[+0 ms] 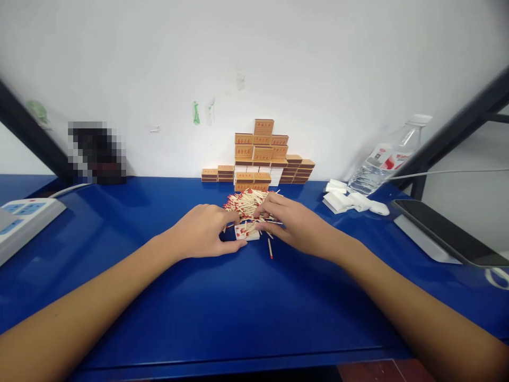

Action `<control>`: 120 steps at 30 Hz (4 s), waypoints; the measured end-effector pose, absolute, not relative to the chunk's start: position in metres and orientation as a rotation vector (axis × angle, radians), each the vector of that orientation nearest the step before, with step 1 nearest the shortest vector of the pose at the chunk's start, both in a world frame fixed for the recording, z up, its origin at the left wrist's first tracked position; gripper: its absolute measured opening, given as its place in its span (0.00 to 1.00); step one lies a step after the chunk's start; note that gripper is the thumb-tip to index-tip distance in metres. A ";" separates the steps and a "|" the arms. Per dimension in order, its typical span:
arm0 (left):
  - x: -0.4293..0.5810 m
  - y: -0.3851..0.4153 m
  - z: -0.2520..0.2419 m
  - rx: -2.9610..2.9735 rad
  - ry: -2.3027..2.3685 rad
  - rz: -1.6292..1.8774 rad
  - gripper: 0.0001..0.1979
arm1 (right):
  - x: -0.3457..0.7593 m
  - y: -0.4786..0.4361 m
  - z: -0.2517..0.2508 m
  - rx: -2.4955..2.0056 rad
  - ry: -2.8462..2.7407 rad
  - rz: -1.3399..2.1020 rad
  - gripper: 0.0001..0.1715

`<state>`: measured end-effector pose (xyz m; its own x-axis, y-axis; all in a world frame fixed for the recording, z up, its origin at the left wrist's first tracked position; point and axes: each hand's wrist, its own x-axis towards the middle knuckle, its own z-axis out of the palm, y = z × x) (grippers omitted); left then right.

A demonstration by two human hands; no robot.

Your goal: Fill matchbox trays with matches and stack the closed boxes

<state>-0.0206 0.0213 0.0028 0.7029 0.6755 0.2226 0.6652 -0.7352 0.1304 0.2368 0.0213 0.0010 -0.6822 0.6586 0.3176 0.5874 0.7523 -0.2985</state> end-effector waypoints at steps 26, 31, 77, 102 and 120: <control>-0.015 0.015 -0.007 2.900 0.992 0.560 0.15 | 0.229 0.013 0.001 -0.982 -2.476 0.501 0.08; -0.014 0.017 -0.007 2.969 0.943 0.676 0.16 | 0.229 0.013 0.003 -1.005 -2.482 0.516 0.08; -0.010 0.017 -0.011 2.635 0.877 0.802 0.06 | 0.231 0.016 -0.002 -1.046 -2.533 0.309 0.07; -0.012 0.014 -0.003 2.902 1.006 0.653 0.22 | 0.228 0.016 -0.006 -0.991 -2.469 0.319 0.06; -0.010 0.014 -0.005 2.905 0.898 0.586 0.11 | 0.226 0.012 -0.006 -0.942 -2.503 0.435 0.07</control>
<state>-0.0099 0.0140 -0.0045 0.7603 0.5523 0.3417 0.5351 -0.8309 0.1524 0.2256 0.0119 -0.0058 -0.6773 0.6801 0.2805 0.5457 0.7202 -0.4284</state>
